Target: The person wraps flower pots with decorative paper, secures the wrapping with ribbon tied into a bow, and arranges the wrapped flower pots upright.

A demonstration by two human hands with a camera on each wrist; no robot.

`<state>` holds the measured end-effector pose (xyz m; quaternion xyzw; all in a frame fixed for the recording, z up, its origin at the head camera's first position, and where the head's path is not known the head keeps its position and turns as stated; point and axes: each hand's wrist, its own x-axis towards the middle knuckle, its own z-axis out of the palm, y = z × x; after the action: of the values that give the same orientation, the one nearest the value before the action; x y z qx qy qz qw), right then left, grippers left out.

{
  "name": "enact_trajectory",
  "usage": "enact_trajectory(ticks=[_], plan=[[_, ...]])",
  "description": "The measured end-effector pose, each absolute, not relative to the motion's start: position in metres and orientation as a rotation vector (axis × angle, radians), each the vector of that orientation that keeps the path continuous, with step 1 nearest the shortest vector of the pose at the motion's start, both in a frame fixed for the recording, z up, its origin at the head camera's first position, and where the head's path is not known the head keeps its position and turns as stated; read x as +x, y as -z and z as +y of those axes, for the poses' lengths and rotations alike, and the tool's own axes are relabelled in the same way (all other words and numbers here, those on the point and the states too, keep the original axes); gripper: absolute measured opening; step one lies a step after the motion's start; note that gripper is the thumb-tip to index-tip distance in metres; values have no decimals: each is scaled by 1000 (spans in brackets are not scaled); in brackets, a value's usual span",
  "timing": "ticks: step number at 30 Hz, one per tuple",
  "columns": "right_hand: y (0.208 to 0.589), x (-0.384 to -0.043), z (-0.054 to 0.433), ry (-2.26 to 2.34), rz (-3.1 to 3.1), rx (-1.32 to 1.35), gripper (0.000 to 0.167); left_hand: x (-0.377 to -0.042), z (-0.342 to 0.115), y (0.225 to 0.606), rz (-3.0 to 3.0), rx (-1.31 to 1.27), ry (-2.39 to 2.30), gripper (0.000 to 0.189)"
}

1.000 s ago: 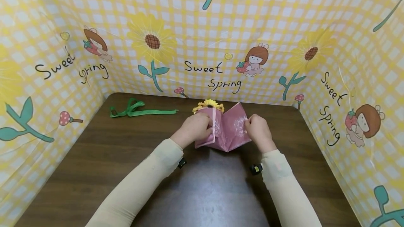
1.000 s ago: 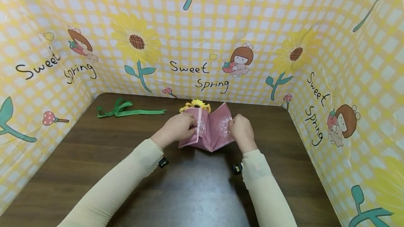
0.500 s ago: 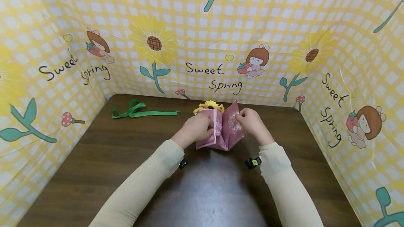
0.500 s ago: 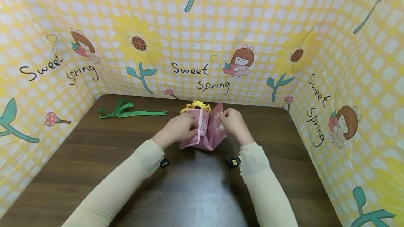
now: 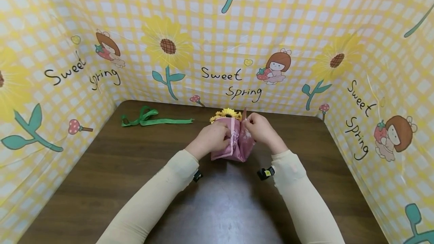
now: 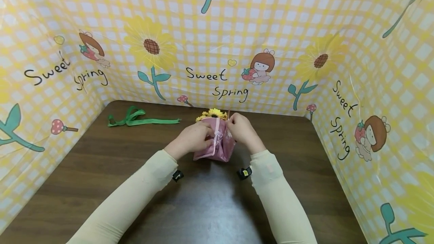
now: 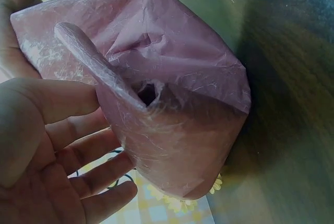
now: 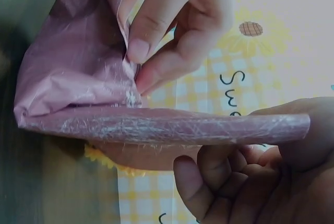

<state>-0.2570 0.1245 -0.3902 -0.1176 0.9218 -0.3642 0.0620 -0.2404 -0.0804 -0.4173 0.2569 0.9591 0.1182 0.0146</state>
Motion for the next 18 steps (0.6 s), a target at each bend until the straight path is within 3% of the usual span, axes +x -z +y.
enact_trajectory(ticks=[18], plan=[[397,-265,85,1347,2506,-478,20,-244,-87,422,2988,871,-425,16]])
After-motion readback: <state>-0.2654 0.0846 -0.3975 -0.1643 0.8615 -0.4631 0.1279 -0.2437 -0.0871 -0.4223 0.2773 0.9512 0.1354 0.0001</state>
